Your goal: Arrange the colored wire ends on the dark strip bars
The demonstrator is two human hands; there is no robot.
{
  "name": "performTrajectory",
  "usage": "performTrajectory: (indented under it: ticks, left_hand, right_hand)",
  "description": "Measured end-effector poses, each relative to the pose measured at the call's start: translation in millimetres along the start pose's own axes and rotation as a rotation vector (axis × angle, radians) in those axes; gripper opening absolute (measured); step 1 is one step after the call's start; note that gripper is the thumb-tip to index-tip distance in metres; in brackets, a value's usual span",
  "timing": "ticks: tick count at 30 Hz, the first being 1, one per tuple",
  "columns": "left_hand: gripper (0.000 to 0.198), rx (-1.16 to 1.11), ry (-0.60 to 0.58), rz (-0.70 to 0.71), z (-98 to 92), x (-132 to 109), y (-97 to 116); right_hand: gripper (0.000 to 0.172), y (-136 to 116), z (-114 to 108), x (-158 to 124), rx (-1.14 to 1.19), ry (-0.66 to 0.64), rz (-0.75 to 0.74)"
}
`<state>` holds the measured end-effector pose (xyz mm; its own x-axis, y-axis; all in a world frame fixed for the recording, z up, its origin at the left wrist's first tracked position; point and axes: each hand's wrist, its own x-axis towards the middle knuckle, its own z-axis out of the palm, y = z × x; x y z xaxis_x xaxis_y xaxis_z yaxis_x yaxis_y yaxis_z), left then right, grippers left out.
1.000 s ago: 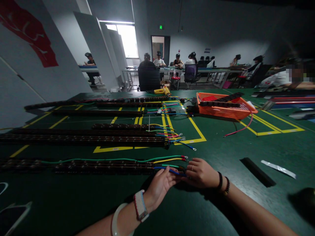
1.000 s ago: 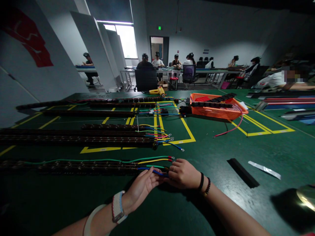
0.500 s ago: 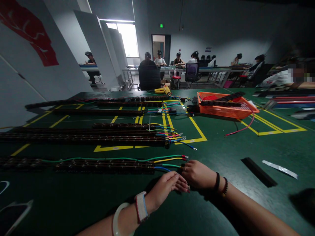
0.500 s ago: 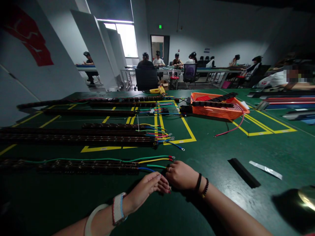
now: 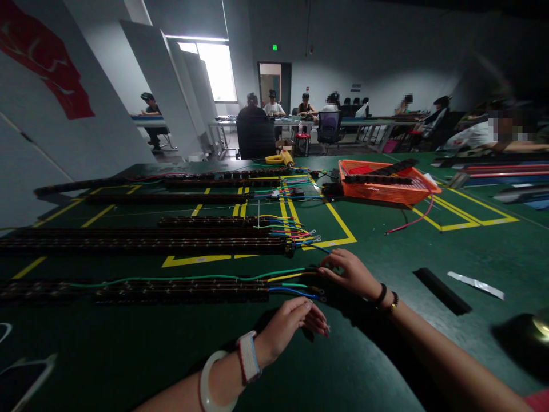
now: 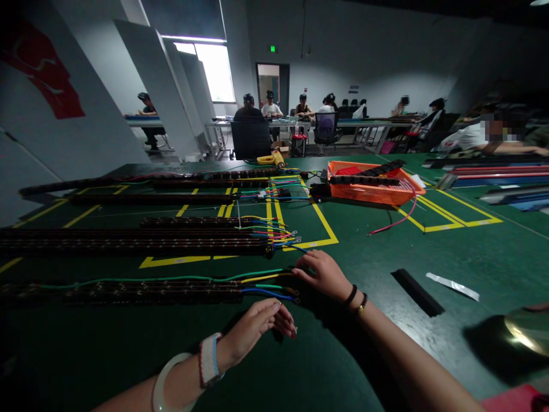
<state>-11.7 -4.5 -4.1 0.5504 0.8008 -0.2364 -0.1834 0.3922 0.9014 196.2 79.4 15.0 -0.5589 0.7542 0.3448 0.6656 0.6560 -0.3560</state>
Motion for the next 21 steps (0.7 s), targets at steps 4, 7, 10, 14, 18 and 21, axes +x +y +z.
performTrajectory:
  ticks: [4, 7, 10, 14, 18, 21]
  left_hand:
    - [0.04, 0.019, -0.007, -0.003, 2.3, -1.0, 1.9]
    - [0.04, 0.037, -0.013, 0.005, 3.1, -1.6, 1.3]
    - [0.041, 0.051, -0.014, 0.011, 3.3, -1.9, -0.1]
    - [0.04, 0.024, -0.011, 0.011, 3.7, -2.2, -0.6]
    - [0.036, -0.017, 0.015, 0.027, 3.4, -2.2, -1.4]
    - [0.032, -0.046, 0.053, 0.032, 2.2, -1.2, -3.7]
  right_hand:
    - [0.043, -9.7, 8.1, 19.1, 0.18, -0.103, 0.009]
    - [0.056, -17.6, 20.8, 33.6, 0.157, -0.173, -0.056]
    - [0.061, -21.0, 32.0, 44.5, 0.104, -0.263, -0.101]
    - [0.053, -21.1, 39.7, 51.0, 0.073, -0.365, -0.102]
    - [0.036, -22.3, 40.3, 51.9, 0.041, -0.461, -0.143]
    - [0.03, -24.3, 39.3, 51.4, -0.001, -0.457, -0.188]
